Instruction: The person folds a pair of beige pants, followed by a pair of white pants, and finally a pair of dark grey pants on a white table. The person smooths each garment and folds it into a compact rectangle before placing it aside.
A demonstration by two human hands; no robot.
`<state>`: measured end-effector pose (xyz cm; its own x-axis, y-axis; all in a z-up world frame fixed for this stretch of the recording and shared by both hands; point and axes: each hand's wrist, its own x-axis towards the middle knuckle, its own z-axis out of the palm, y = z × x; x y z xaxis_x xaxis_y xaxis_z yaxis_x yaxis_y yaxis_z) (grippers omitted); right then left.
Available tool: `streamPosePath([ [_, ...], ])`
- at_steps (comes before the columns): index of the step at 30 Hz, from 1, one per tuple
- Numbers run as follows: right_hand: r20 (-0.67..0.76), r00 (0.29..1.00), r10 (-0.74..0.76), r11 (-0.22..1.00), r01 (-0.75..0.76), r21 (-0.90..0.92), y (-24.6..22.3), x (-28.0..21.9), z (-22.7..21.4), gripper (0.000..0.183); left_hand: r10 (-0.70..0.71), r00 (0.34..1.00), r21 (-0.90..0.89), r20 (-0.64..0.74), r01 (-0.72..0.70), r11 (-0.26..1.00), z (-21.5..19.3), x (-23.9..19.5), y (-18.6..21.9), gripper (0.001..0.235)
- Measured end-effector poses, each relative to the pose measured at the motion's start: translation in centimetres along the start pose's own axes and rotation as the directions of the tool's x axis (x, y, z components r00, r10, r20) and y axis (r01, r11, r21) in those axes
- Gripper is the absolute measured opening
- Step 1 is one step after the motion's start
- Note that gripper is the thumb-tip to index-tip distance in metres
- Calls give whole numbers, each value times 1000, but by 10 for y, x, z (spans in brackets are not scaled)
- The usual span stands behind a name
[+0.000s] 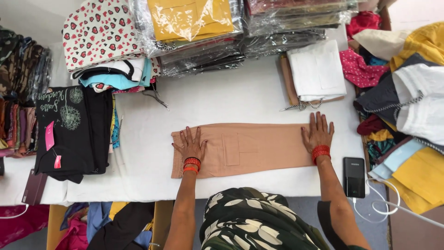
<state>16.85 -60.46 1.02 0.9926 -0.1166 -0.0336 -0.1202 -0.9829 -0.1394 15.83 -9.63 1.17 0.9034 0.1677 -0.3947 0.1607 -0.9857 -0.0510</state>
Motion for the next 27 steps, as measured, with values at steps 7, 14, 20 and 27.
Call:
streamPosePath([
  [7, -35, 999, -1, 1000, 2, 15, -6, -14, -9, 73, 0, 999, -57, -37, -2, 998, 6, -16, 6, 70],
  [14, -196, 870, 453, 871, -384, 307, -14, -105, 18, 80, 94, 949, -335, -302, -198, 921, 44, -74, 0, 71],
  [20, -271, 853, 447, 892, -449, 56, -19, -130, 15, 73, 164, 899, -364, -406, -323, 874, 42, -96, 5, 64],
  [27, -198, 843, 501, 865, -490, 106, 4, -110, 0, 76, 213, 849, -405, -483, -432, 806, 11, -91, 36, 63],
])
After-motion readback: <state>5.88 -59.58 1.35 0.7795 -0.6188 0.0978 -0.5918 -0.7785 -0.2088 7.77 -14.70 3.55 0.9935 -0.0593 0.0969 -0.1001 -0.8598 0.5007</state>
